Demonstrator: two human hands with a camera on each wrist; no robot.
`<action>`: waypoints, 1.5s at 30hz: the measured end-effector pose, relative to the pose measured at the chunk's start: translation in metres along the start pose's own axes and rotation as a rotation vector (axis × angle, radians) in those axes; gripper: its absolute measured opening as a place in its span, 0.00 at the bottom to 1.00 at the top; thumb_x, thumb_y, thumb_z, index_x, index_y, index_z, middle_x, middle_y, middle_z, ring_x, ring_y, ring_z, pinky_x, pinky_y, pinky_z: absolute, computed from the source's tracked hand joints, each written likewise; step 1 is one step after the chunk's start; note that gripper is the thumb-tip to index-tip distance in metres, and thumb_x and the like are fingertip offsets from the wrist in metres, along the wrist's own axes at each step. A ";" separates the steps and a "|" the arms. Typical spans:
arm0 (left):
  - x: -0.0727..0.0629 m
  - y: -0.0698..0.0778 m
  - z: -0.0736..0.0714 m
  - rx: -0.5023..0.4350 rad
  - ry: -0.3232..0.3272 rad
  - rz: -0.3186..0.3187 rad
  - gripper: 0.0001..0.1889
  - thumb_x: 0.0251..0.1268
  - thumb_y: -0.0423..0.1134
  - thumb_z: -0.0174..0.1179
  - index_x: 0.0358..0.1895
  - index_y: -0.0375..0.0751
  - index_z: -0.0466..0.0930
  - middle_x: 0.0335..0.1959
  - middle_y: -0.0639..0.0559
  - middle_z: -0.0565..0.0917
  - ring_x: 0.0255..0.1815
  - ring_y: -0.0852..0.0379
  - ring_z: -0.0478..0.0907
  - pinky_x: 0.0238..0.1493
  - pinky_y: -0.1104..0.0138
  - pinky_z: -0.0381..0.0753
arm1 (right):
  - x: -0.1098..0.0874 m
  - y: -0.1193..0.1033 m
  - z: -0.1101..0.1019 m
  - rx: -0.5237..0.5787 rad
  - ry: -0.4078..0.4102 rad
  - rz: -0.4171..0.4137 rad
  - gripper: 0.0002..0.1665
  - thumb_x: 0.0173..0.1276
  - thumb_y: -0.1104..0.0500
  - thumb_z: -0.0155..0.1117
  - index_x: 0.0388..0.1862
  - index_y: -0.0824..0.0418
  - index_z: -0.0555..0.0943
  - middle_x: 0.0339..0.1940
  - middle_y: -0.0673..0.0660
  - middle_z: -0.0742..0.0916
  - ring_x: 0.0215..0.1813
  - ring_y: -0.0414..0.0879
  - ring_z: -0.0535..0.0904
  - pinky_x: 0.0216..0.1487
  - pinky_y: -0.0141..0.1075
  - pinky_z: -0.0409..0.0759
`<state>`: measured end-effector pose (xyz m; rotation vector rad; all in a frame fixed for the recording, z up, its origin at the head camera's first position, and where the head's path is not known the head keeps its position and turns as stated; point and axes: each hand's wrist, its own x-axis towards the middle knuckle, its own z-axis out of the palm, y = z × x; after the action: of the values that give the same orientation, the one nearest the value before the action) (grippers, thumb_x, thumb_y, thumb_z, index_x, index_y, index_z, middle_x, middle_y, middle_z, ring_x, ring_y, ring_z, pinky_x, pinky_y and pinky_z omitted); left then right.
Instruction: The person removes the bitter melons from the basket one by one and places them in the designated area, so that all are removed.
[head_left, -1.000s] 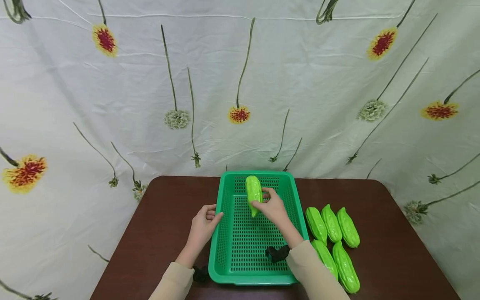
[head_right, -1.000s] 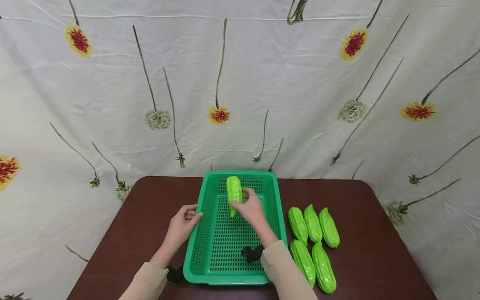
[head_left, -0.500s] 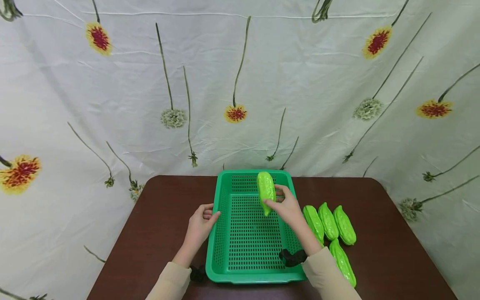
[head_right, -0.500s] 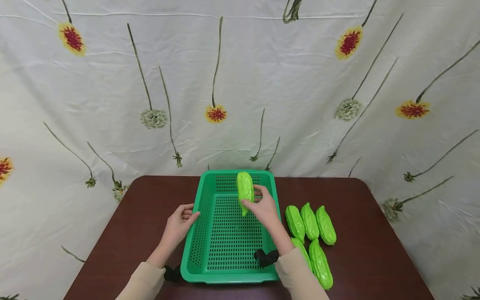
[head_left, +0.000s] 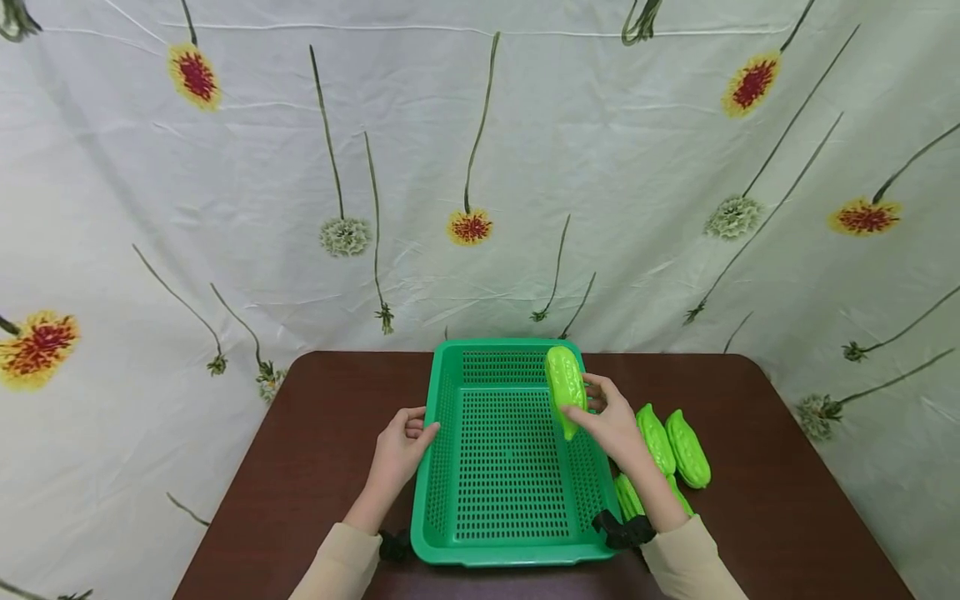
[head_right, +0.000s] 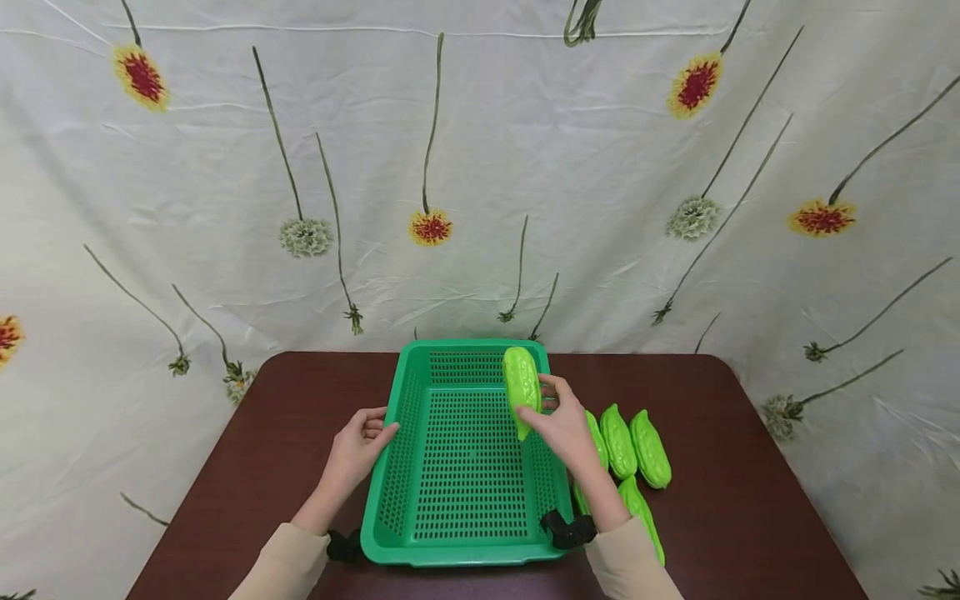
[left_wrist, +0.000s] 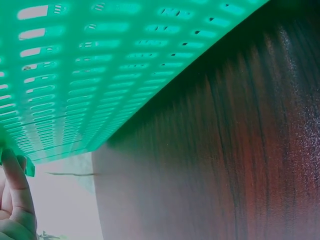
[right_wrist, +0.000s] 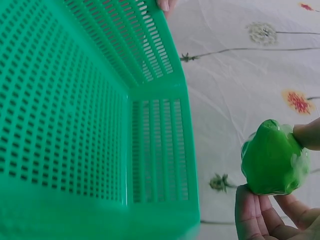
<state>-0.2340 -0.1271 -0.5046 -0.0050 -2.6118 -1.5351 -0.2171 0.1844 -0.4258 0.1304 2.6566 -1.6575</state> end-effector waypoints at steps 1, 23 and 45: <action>0.000 0.002 -0.001 -0.003 -0.018 -0.012 0.23 0.68 0.42 0.64 0.60 0.33 0.75 0.42 0.43 0.81 0.42 0.53 0.80 0.42 0.64 0.83 | -0.002 0.001 -0.004 -0.001 0.002 0.000 0.38 0.66 0.55 0.68 0.73 0.59 0.65 0.62 0.65 0.76 0.62 0.59 0.74 0.54 0.47 0.78; 0.002 -0.001 0.000 0.020 -0.019 -0.014 0.23 0.67 0.40 0.64 0.61 0.32 0.75 0.42 0.42 0.81 0.42 0.52 0.79 0.41 0.65 0.81 | -0.037 0.040 -0.070 -0.104 0.057 0.128 0.41 0.70 0.52 0.63 0.76 0.64 0.58 0.67 0.69 0.72 0.64 0.62 0.69 0.52 0.45 0.76; 0.002 0.001 -0.001 0.027 -0.027 -0.016 0.22 0.68 0.39 0.63 0.60 0.32 0.75 0.42 0.42 0.81 0.41 0.52 0.79 0.40 0.65 0.81 | -0.070 0.082 -0.107 -0.157 0.063 0.260 0.47 0.72 0.47 0.62 0.77 0.66 0.53 0.68 0.71 0.70 0.64 0.62 0.71 0.45 0.37 0.76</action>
<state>-0.2361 -0.1274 -0.5027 -0.0032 -2.6597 -1.5155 -0.1371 0.3118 -0.4489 0.5095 2.6621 -1.3854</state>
